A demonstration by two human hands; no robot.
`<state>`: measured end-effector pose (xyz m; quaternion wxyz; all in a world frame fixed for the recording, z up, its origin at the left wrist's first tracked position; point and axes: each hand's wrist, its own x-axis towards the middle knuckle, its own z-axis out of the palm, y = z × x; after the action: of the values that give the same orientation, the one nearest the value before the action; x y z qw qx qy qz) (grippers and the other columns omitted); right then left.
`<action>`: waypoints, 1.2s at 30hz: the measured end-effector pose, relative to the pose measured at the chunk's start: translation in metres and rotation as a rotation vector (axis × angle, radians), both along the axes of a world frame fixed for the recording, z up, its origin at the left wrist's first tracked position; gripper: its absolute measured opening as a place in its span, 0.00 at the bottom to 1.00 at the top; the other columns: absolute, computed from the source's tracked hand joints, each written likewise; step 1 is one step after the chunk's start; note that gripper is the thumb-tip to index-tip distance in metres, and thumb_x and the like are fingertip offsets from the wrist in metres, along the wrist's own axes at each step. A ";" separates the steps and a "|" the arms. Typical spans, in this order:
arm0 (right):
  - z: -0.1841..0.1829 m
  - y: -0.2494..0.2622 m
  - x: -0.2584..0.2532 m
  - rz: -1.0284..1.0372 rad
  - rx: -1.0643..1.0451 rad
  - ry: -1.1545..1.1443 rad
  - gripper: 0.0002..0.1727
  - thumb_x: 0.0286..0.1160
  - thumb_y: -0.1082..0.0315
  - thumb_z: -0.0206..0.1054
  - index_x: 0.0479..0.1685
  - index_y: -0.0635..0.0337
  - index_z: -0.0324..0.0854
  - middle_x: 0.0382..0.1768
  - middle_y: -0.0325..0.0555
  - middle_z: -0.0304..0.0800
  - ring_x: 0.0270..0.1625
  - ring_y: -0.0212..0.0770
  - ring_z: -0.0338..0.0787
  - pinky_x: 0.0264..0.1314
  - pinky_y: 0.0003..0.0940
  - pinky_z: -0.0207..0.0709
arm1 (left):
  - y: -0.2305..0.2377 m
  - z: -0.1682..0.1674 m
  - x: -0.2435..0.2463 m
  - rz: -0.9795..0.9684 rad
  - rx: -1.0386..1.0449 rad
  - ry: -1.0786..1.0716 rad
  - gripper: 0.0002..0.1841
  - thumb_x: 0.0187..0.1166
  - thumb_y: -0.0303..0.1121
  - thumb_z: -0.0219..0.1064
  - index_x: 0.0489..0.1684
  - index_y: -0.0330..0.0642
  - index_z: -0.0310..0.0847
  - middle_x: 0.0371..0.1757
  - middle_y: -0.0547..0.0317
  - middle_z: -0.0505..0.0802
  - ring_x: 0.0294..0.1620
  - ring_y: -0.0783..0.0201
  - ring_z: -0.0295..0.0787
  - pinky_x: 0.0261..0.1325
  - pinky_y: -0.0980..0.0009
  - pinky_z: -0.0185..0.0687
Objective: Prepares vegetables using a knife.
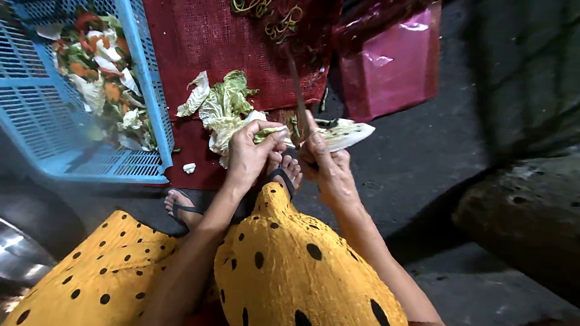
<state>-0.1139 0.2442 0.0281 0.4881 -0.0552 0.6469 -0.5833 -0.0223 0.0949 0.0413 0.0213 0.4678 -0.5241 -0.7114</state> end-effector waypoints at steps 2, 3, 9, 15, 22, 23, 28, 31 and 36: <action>-0.002 0.020 -0.008 0.050 0.149 0.341 0.27 0.93 0.54 0.50 0.86 0.51 0.70 0.29 0.30 0.80 0.21 0.24 0.72 0.22 0.19 0.68 | -0.011 -0.002 0.000 0.120 0.104 -0.007 0.09 0.80 0.22 0.69 0.54 0.32 0.83 0.37 0.56 0.95 0.29 0.69 0.92 0.32 0.73 0.91; -0.002 0.032 -0.013 0.130 0.288 0.610 0.26 0.93 0.55 0.53 0.85 0.50 0.72 0.41 0.34 0.89 0.29 0.26 0.81 0.31 0.24 0.76 | -0.019 -0.001 0.001 0.184 0.186 0.006 0.09 0.83 0.24 0.65 0.57 0.33 0.82 0.40 0.57 0.95 0.32 0.68 0.93 0.35 0.72 0.92; 0.005 0.085 -0.031 0.461 0.969 1.033 0.43 0.79 0.61 0.68 0.95 0.51 0.55 0.62 0.80 0.79 0.60 0.81 0.82 0.48 0.75 0.75 | -0.043 0.005 0.008 0.366 0.559 0.117 0.19 0.95 0.39 0.48 0.71 0.39 0.78 0.60 0.46 0.93 0.55 0.52 0.95 0.53 0.58 0.94; 0.010 0.089 -0.038 0.213 0.872 0.928 0.46 0.76 0.54 0.66 0.93 0.65 0.53 0.65 0.79 0.79 0.61 0.73 0.84 0.62 0.65 0.75 | -0.039 0.003 0.009 0.323 0.603 0.196 0.19 0.92 0.27 0.52 0.79 0.40 0.73 0.60 0.47 0.93 0.55 0.59 0.95 0.54 0.67 0.93; 0.000 0.018 -0.015 0.068 0.284 0.387 0.39 0.79 0.61 0.68 0.92 0.54 0.60 0.69 0.46 0.85 0.50 0.24 0.87 0.53 0.24 0.82 | -0.040 0.014 0.006 0.362 0.630 0.148 0.16 0.91 0.26 0.52 0.71 0.45 0.78 0.45 0.52 0.96 0.38 0.61 0.97 0.36 0.69 0.95; -0.002 0.010 -0.011 0.109 0.274 0.406 0.39 0.79 0.61 0.68 0.91 0.53 0.61 0.69 0.47 0.86 0.50 0.27 0.87 0.53 0.27 0.82 | -0.043 0.015 0.008 0.354 0.621 0.136 0.16 0.91 0.27 0.52 0.70 0.46 0.80 0.44 0.53 0.96 0.36 0.62 0.97 0.33 0.69 0.94; -0.010 -0.011 -0.004 0.226 0.258 0.571 0.35 0.80 0.58 0.67 0.89 0.51 0.66 0.68 0.51 0.87 0.48 0.34 0.88 0.51 0.35 0.82 | -0.054 0.023 0.014 0.390 0.631 0.158 0.15 0.93 0.34 0.51 0.63 0.47 0.84 0.39 0.60 0.92 0.26 0.71 0.88 0.24 0.78 0.85; -0.010 -0.018 -0.009 0.213 0.240 0.569 0.36 0.80 0.59 0.67 0.89 0.52 0.66 0.72 0.51 0.85 0.52 0.30 0.89 0.56 0.31 0.81 | -0.058 0.019 0.024 0.505 0.889 0.385 0.17 0.93 0.38 0.47 0.38 0.48 0.81 0.28 0.65 0.86 0.17 0.77 0.77 0.18 0.85 0.73; -0.007 -0.031 -0.015 0.196 0.225 0.581 0.35 0.80 0.60 0.67 0.89 0.55 0.66 0.75 0.53 0.82 0.58 0.34 0.88 0.61 0.33 0.80 | -0.054 0.013 0.035 0.664 1.276 0.655 0.15 0.88 0.43 0.48 0.43 0.45 0.76 0.22 0.67 0.77 0.09 0.81 0.63 0.11 0.89 0.60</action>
<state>-0.1287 0.2135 0.0216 0.3400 -0.2270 0.8110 -0.4186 0.0124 0.0408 0.0539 0.1133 0.2884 0.1851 -0.9326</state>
